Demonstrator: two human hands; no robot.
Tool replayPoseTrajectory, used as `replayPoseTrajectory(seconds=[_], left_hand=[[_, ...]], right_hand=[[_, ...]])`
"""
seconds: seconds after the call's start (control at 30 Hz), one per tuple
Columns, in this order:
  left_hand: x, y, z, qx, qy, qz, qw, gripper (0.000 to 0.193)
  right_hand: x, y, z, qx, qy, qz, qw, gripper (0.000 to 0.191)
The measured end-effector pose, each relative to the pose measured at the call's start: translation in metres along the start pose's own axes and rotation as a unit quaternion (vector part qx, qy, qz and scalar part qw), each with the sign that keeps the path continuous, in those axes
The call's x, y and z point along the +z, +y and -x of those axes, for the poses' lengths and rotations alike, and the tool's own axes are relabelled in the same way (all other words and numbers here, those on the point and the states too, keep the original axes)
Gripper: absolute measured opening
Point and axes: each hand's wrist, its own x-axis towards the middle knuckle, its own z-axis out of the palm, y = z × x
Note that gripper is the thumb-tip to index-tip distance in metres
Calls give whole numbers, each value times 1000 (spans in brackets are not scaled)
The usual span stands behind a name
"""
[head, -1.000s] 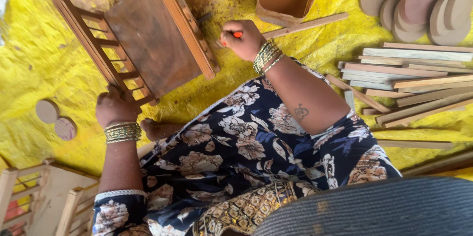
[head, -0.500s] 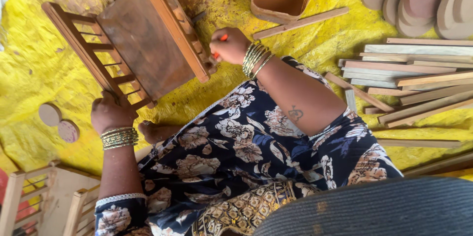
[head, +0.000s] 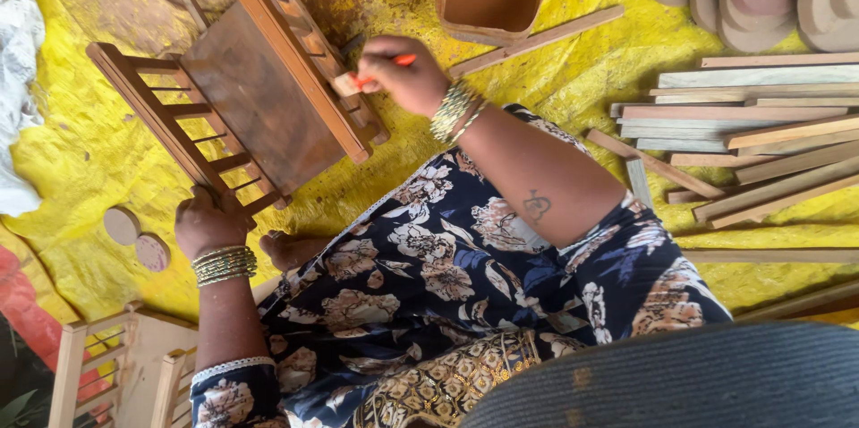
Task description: The person sits on the floor and applies brown stain to a small wooden chair using a brush, dipping the brush into a container of stain and brushing the seat, rails and sides, rotating the chair to reach different surfaces.
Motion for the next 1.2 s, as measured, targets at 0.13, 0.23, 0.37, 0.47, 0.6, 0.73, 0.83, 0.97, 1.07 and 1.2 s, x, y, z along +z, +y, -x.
replayPoseTrajectory(seconds=[0.13,0.23,0.37,0.47,0.6,0.73,0.83,0.97,1.07,1.2], left_hand=[[-1,1,-1,-7,-15,-8,1000,39],[-4,8,-5,-59,-59,-2,997,42],[-17,17,-10,-58,-52,15,997,51],[-26,23,-11,13,80,-59,995,67],[-28,49,-20,93,34,212,972,48],[-15,131,-18,105,-20,254,961,53],[-14,190,-22,89,-6,241,966,67],[-22,223,-33,92,12,204,975,53],[-30,214,-40,137,-8,220,966,46],[-36,194,-29,165,-10,214,963,43]], right_hand=[[-34,-5,-8,26,90,-139,986,26],[-30,-7,-15,11,127,-145,981,21],[-5,-8,-8,-79,3,63,995,37],[-6,-11,-7,-71,55,-4,996,43],[-22,-18,-8,-27,164,-25,986,42],[-17,-21,-5,-24,152,76,985,44],[-16,-23,-3,-9,149,101,984,43],[-26,-26,-3,32,196,21,980,36],[-29,-26,0,34,195,35,980,37],[-20,-23,4,51,172,115,977,38]])
